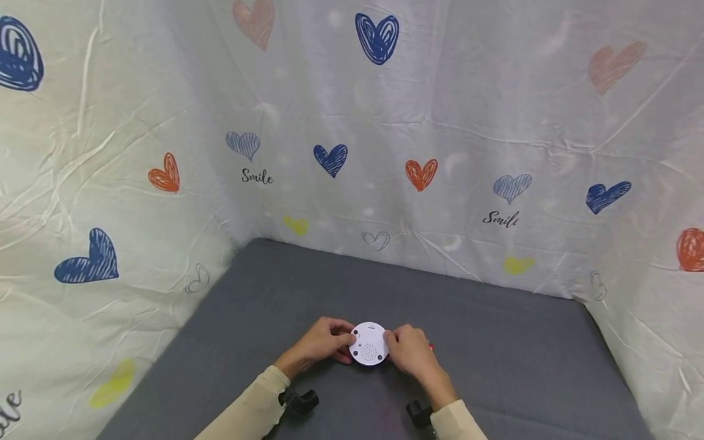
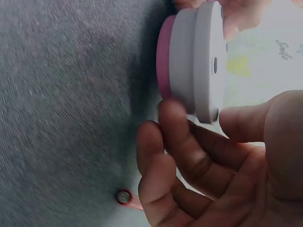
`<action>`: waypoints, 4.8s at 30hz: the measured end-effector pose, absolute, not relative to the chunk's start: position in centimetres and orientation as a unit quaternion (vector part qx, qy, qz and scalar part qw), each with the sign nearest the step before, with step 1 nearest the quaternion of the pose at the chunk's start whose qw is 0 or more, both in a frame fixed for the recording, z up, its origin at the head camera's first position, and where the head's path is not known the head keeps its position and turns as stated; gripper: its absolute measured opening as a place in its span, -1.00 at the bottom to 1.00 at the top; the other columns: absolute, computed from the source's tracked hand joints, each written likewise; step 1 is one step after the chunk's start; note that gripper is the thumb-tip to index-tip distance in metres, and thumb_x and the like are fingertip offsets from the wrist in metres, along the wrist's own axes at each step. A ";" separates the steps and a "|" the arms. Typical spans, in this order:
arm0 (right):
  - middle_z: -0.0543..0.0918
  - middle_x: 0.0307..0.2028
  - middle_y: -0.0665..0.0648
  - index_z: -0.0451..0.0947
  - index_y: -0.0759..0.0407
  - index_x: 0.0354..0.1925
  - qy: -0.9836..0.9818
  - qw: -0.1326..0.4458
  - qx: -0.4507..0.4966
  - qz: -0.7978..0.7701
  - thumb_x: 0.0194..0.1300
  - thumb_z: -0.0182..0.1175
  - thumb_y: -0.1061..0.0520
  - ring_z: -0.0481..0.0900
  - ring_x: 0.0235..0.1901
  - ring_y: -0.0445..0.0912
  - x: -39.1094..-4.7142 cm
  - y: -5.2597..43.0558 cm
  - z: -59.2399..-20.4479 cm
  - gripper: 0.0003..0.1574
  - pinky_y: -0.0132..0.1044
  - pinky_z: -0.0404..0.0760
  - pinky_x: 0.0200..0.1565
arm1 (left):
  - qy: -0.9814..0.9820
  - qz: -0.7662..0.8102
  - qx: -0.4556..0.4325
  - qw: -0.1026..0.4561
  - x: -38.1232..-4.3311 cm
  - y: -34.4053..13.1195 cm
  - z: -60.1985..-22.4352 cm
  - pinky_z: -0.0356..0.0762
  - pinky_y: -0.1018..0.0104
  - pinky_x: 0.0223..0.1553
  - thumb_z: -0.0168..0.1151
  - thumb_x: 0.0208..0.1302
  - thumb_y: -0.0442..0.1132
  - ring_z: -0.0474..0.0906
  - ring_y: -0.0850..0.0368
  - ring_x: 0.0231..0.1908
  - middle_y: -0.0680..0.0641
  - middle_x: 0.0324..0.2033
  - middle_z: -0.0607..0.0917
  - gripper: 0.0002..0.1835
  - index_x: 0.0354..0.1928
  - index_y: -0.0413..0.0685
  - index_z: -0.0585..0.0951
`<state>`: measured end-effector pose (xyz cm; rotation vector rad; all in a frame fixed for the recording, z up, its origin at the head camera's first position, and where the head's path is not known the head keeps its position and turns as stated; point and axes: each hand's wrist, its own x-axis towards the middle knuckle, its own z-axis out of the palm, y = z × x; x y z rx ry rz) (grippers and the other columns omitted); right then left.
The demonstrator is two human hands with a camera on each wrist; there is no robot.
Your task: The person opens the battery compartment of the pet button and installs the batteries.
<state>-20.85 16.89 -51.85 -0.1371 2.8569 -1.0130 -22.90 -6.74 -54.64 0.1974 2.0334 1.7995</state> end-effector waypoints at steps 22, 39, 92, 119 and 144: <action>0.82 -0.15 0.11 0.76 0.18 -0.06 0.945 -0.069 -0.224 -0.228 0.25 0.58 0.29 0.76 -0.17 -0.01 -21.6 14.9 -49.7 -0.71 -0.04 0.80 -0.13 | 0.707 0.669 0.055 0.223 -23.1 -6.7 -54.6 0.89 0.17 -0.30 0.33 0.43 -0.36 0.80 0.09 -0.37 -0.20 -0.23 0.82 -0.68 0.12 -0.44 0.68; 0.82 -0.12 0.13 0.75 0.21 -0.02 0.947 -0.051 -0.239 -0.210 0.21 0.62 0.26 0.74 -0.11 0.04 -21.7 14.1 -49.9 -0.63 0.02 0.79 -0.06 | 0.702 0.676 0.047 0.219 -23.3 -6.6 -54.9 0.88 0.18 -0.32 0.35 0.42 -0.38 0.80 0.09 -0.40 -0.18 -0.28 0.83 -0.71 0.09 -0.43 0.70; 0.69 -0.16 0.12 0.81 0.15 -0.08 0.944 -0.029 -0.259 -0.201 0.28 0.52 0.34 0.68 -0.21 -0.01 -22.2 13.7 -50.0 -0.75 -0.01 0.77 -0.17 | 0.719 0.659 0.040 0.216 -22.7 -6.7 -54.7 0.87 0.18 -0.34 0.34 0.46 -0.36 0.79 0.09 -0.42 -0.21 -0.25 0.82 -0.72 0.11 -0.39 0.73; 0.83 -0.21 0.08 0.88 0.11 -0.20 0.942 -0.054 -0.241 -0.228 0.38 0.36 0.38 0.79 -0.17 0.00 -22.7 13.6 -49.8 -0.76 -0.11 0.81 -0.19 | 0.712 0.667 0.039 0.217 -22.9 -6.6 -54.6 0.87 0.19 -0.33 0.32 0.40 -0.38 0.78 0.09 -0.41 -0.21 -0.25 0.82 -0.70 0.09 -0.43 0.72; 0.79 -0.25 0.06 0.83 0.12 -0.16 0.956 -0.045 -0.182 -0.225 0.47 0.32 0.34 0.62 -0.34 -0.18 -23.6 20.0 -45.5 -0.81 -0.20 0.66 -0.29 | 0.710 0.670 0.028 0.216 -22.7 -6.8 -54.9 0.88 0.20 -0.32 0.33 0.38 -0.41 0.77 0.10 -0.42 -0.19 -0.28 0.80 -0.69 0.10 -0.44 0.69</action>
